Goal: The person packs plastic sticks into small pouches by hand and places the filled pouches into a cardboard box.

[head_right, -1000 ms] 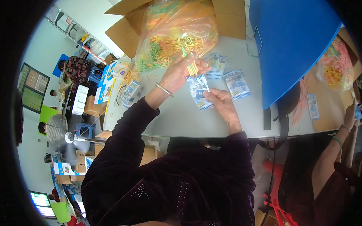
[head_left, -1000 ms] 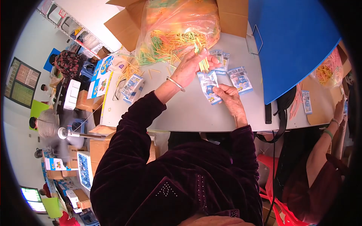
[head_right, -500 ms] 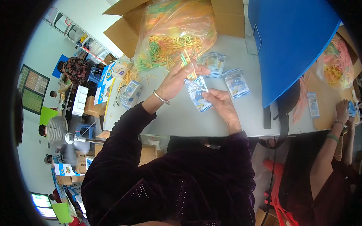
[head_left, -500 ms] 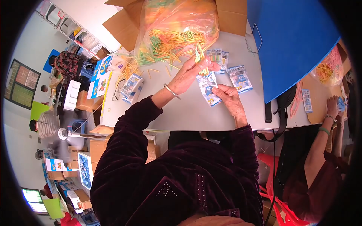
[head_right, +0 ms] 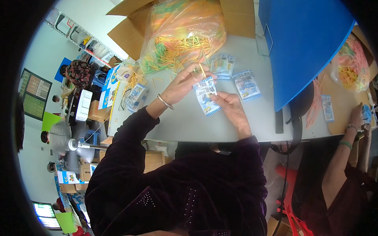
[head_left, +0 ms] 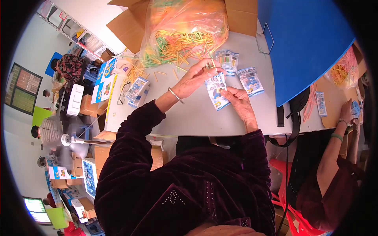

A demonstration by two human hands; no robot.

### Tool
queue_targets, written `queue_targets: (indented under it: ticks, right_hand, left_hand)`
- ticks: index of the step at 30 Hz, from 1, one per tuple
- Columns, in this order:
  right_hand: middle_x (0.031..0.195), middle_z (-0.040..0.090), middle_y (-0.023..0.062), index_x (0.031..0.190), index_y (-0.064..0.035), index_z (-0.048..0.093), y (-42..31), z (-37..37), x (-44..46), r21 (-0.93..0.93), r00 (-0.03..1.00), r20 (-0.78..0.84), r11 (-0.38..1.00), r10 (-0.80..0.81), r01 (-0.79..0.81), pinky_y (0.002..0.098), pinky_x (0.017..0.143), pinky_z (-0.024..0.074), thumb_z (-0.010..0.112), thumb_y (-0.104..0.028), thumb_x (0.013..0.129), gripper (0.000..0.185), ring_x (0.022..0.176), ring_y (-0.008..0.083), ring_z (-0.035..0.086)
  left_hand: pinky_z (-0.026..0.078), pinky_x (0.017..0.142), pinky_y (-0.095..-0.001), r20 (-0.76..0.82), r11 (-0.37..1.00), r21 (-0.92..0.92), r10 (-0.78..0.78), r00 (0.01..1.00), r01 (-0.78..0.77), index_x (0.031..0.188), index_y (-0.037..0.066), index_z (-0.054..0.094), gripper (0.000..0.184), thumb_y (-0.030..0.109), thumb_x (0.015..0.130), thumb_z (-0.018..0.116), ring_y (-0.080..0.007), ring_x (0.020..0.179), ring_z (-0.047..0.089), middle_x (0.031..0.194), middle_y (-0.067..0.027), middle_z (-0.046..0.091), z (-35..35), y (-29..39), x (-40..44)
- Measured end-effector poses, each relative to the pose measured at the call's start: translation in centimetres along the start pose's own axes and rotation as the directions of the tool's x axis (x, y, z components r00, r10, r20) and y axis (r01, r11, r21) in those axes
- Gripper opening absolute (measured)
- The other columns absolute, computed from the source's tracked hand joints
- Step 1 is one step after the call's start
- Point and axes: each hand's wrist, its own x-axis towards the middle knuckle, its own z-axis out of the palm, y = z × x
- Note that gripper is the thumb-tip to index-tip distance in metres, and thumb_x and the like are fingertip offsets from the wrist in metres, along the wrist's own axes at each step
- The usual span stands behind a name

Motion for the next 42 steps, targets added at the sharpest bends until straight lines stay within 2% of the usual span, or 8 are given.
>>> queue_targets:
  ticks: [5,7,13,16,23,28,31,42]
  right_hand:
    - [0.087,0.064,0.0041,0.106,0.0036,0.06,-0.5,0.2,-0.1,0.023,0.999,-0.044,1.0,0.004,-0.003,0.021,0.068,0.0454,0.055,-0.014,0.088,0.025,0.074,0.0073,0.057]
    - [0.086,0.064,0.0037,0.104,0.0031,0.06,0.8,-0.3,0.4,-0.004,0.998,-0.043,0.999,-0.038,0.038,0.0209,0.068,0.0451,0.055,-0.015,0.088,0.024,0.074,0.0072,0.056]
    - [0.081,0.062,0.0005,0.097,0.0007,0.061,0.5,0.0,0.4,0.054,0.995,-0.058,0.995,-0.085,0.088,0.0197,0.066,0.0422,0.06,-0.017,0.086,0.021,0.072,0.004,0.051]
    - [0.083,0.062,0.0011,0.096,0.0001,0.061,0.9,-0.2,0.7,0.082,0.992,-0.068,0.99,-0.108,0.114,0.0196,0.067,0.0425,0.061,-0.015,0.086,0.018,0.073,0.0043,0.051]
    - [0.085,0.064,0.0034,0.102,0.0006,0.062,1.0,-0.5,0.7,0.016,1.0,-0.029,1.0,-0.011,0.012,0.021,0.069,0.0457,0.061,-0.013,0.085,0.022,0.074,0.0059,0.055]
    - [0.085,0.065,0.0034,0.104,0.0,0.062,0.7,-0.1,0.5,0.084,0.994,-0.097,0.995,-0.043,0.051,0.0213,0.068,0.0463,0.062,-0.015,0.085,0.024,0.073,0.0064,0.057]
    - [0.085,0.065,0.0032,0.104,0.0002,0.062,0.4,0.3,0.5,0.037,0.995,-0.086,0.997,-0.059,0.062,0.0215,0.068,0.0465,0.062,-0.014,0.085,0.024,0.073,0.0065,0.057]
    - [0.085,0.064,0.0019,0.106,-0.0017,0.062,0.6,0.1,0.6,-0.078,0.994,-0.109,0.997,-0.022,0.013,0.0242,0.069,0.0448,0.057,-0.012,0.086,0.023,0.075,0.0065,0.055]
  left_hand:
    - [0.04,0.091,-0.029,0.04,0.969,0.225,0.091,0.995,-0.098,0.109,0.003,0.051,0.025,0.021,0.095,0.042,-0.0152,0.107,0.05,0.115,-0.0086,0.055,-0.6,0.2,0.3]
    - [0.039,0.092,-0.0287,0.104,0.9,0.436,-0.05,0.993,-0.001,0.115,0.003,0.049,0.027,0.019,0.095,0.041,-0.015,0.108,0.049,0.113,-0.0077,0.053,-0.4,-0.1,0.2]
    - [0.041,0.09,-0.0277,0.056,0.983,0.125,0.129,0.99,-0.135,0.121,0.003,0.044,0.032,0.009,0.09,0.051,-0.0135,0.105,0.049,0.112,-0.0067,0.05,-0.6,-0.4,1.0]
    - [0.042,0.088,-0.027,0.064,0.981,0.19,-0.045,0.997,0.032,0.121,0.003,0.043,0.038,0.004,0.085,0.056,-0.0126,0.104,0.049,0.115,-0.006,0.048,-0.4,-0.5,0.5]
    - [0.043,0.086,-0.026,0.083,0.975,0.214,0.038,0.996,-0.055,0.119,0.004,0.043,0.04,0.001,0.083,0.058,-0.0122,0.105,0.049,0.115,-0.0052,0.046,-0.2,-0.5,1.0]
    - [0.041,0.088,-0.0271,0.138,0.975,0.159,-0.175,0.975,0.153,0.123,0.005,0.037,0.046,-0.003,0.081,0.055,-0.0124,0.108,0.047,0.114,-0.0039,0.045,-0.5,-0.5,1.1]
    - [0.041,0.089,-0.0278,0.142,0.989,0.143,-0.067,0.988,0.047,0.124,0.005,0.036,0.047,-0.004,0.082,0.054,-0.0122,0.107,0.048,0.115,-0.0048,0.046,-0.7,-0.9,1.1]
    - [0.041,0.088,-0.0282,0.211,0.97,0.237,-0.111,0.971,0.059,0.127,0.007,0.032,0.053,-0.009,0.078,0.048,-0.0133,0.11,0.046,0.12,-0.0059,0.041,-0.5,-1.2,1.0]
